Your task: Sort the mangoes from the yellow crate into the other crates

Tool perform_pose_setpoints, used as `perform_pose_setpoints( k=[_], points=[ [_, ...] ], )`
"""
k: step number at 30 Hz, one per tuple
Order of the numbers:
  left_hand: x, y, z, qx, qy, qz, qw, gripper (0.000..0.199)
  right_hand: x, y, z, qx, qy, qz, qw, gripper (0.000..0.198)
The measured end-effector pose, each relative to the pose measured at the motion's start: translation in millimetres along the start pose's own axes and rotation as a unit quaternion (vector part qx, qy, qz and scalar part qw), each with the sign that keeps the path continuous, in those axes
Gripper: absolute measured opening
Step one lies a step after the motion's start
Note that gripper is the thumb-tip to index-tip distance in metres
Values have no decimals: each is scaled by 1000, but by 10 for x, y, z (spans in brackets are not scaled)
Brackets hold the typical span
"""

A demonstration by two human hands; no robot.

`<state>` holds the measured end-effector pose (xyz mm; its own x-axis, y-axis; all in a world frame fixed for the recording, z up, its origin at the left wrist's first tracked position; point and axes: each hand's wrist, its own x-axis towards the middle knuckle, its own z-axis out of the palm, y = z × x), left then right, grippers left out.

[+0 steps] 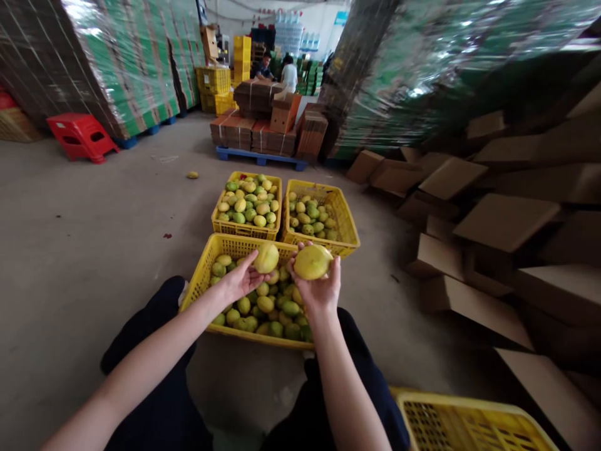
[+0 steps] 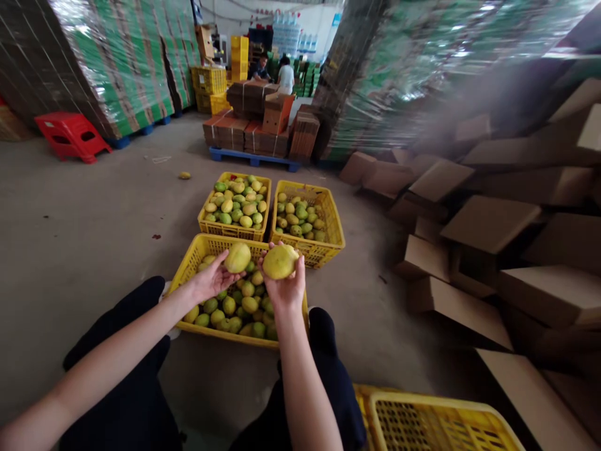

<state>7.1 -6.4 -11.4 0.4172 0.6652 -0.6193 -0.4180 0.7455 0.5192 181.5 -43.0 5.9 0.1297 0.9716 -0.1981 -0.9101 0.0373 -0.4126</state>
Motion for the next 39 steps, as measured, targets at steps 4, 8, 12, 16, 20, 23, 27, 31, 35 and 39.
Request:
perform_pose_setpoints(
  k=[4,8,12,16,20,23,27,31,35,39],
  points=[
    [241,-378,-139,138,49,-63,987,42,21,-143,-38,23,37,-7,999,44],
    [455,-585,-278,256,92,-83,959,38,-10,-279,-104,54,83,-13,995,39],
    [761,-172,-311,374,119,-5,920,22,-71,-427,-194,72,152,-11,986,33],
    [1195,758,-61,465,156,124,863,26,-151,-557,-302,69,202,10,977,34],
    [1660,1735,321,575,252,236,742,46,-201,-672,-462,34,228,22,973,42],
    [2068,2165,423,662,289,291,628,58,-200,-759,-626,11,274,8,962,42],
    [2671,2165,167,796,282,279,458,56,-241,-899,-883,-1,319,15,947,41],
    [3078,2012,-255,790,310,234,474,67,-355,-1038,-1059,-15,301,57,952,52],
    [3080,2039,-510,774,359,175,491,80,-371,-1063,-1053,-15,303,46,952,49],
    [2659,1696,-696,817,292,219,447,74,-220,-869,-953,-22,330,38,943,39]
  ],
)
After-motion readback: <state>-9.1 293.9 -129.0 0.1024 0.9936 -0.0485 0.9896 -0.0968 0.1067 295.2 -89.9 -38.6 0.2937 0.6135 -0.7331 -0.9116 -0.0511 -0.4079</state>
